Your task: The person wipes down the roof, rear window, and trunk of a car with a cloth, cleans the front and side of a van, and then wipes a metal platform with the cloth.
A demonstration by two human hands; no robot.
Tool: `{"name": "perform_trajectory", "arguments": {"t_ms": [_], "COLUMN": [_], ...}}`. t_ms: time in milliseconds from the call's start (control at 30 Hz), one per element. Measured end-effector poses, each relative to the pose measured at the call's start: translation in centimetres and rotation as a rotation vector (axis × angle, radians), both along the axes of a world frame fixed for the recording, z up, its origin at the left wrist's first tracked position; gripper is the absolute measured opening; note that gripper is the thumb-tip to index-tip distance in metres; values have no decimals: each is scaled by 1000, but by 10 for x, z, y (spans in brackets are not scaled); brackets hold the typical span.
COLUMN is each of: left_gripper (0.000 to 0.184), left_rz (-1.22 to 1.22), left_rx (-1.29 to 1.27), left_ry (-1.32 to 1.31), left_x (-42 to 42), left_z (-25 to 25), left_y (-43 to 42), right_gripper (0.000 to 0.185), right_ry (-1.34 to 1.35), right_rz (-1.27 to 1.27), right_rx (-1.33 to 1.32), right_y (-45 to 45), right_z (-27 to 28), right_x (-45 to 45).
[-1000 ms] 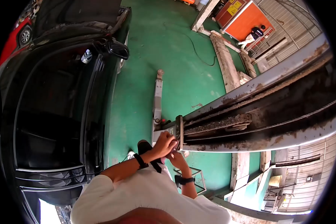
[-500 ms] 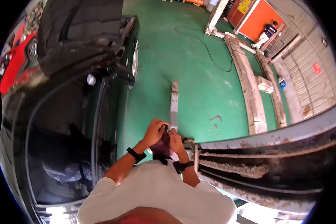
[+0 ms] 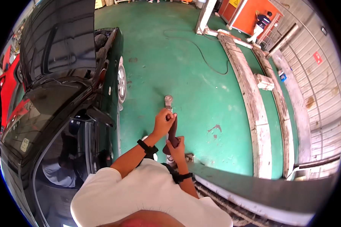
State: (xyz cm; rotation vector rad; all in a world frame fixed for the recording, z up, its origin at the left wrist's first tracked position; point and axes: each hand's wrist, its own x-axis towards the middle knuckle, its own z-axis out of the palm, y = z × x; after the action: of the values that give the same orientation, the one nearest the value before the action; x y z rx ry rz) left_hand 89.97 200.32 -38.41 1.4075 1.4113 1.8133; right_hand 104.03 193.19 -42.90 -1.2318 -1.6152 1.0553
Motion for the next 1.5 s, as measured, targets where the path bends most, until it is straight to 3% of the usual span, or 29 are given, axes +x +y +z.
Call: {"name": "perform_trajectory", "arguments": {"t_ms": [133, 233, 267, 333, 433, 500, 533, 600, 633, 667, 733, 867, 933, 967, 1000, 1100, 1200, 1233, 1267, 1333, 1367, 1400, 1467, 1500], "left_gripper": [15, 14, 18, 32, 47, 69, 69, 87, 82, 82, 85, 93, 101, 106, 106, 105, 102, 95, 95, 86, 62, 62, 35, 35], "left_rz": [-118, -318, -446, -446, -463, -540, -541, -1112, -1063, -1030, -1253, -1017, -945, -959, -936, -961, -925, -867, -856, -872, -736, -750, -814, -835], "left_rx": [-109, -169, -183, -96, -26, -478, -474, -597, -408, -421, -582, -487, -485, -402, -388, -393, -598, -602, -585, -516, -290, -302, -531, -547], "left_ry": [33, 175, 284, 404, 512, 714, 708, 431, 370, 365, -55, -129, 96, 82, 73, 319, 274, 187, 197, 92, 43, 58, -55, -51], "left_x": [4, -12, -21, -35, -58, -71, -79, -87, -84, -84, -76, -56, -42, -32, -25, -8, 19, 24, 37, 70, 94, 113, 142, 156], "left_z": [-15, -37, -44, -59, -95, -97, -96, -98, -107, -114, -65, -45, -52, -67, -65, -71, -78, -45, -47, -60, -72, -77, -76, -61], "left_y": [72, 132, 155, 195, 245, 264, 281, 303, 308, 319, 336, 358, 377, 388, 401, 442, 511, 527, 553, 610, 634, 664, 715, 725], "right_gripper": [48, 63, 63, 59, 49, 39, 39, 32, 27, 26, 26, 27, 24, 23, 22, 22, 24, 24, 24, 26, 26, 27, 30, 34], "right_ry": [125, -152, -149, -177, -147, -99, -106, 1, 78, 109, 82, 169, 193, 140, 93, 275, 265, 326, 396, 396, 311, 229, 218, 184], "right_rz": [-128, -119, -120, -60, 16, 112, 113, 154, 103, -11, -92, -123, -40, 5, 58, 146, 164, 155, 153, 175, 188, 190, 110, 47], "right_rx": [-173, -150, -139, 47, 50, 74, 76, 101, 62, 92, 170, 99, 62, 65, 73, 44, 71, 43, 32, 94, 150, 192, 86, 176], "right_y": [54, 121, 148, 203, 272, 318, 336, 361, 371, 378, 395, 432, 450, 459, 470, 514, 573, 595, 621, 670, 693, 708, 730, 741], "right_z": [20, 40, 30, 8, 27, 49, 64, 87, 87, 91, 105, 96, 102, 102, 101, 100, 109, 113, 115, 121, 125, 128, 141, 129], "right_x": [0, -5, -3, -9, -22, -29, -31, -28, -19, -14, -2, 16, 19, 26, 30, 41, 66, 78, 88, 129, 150, 171, 210, 231]}}
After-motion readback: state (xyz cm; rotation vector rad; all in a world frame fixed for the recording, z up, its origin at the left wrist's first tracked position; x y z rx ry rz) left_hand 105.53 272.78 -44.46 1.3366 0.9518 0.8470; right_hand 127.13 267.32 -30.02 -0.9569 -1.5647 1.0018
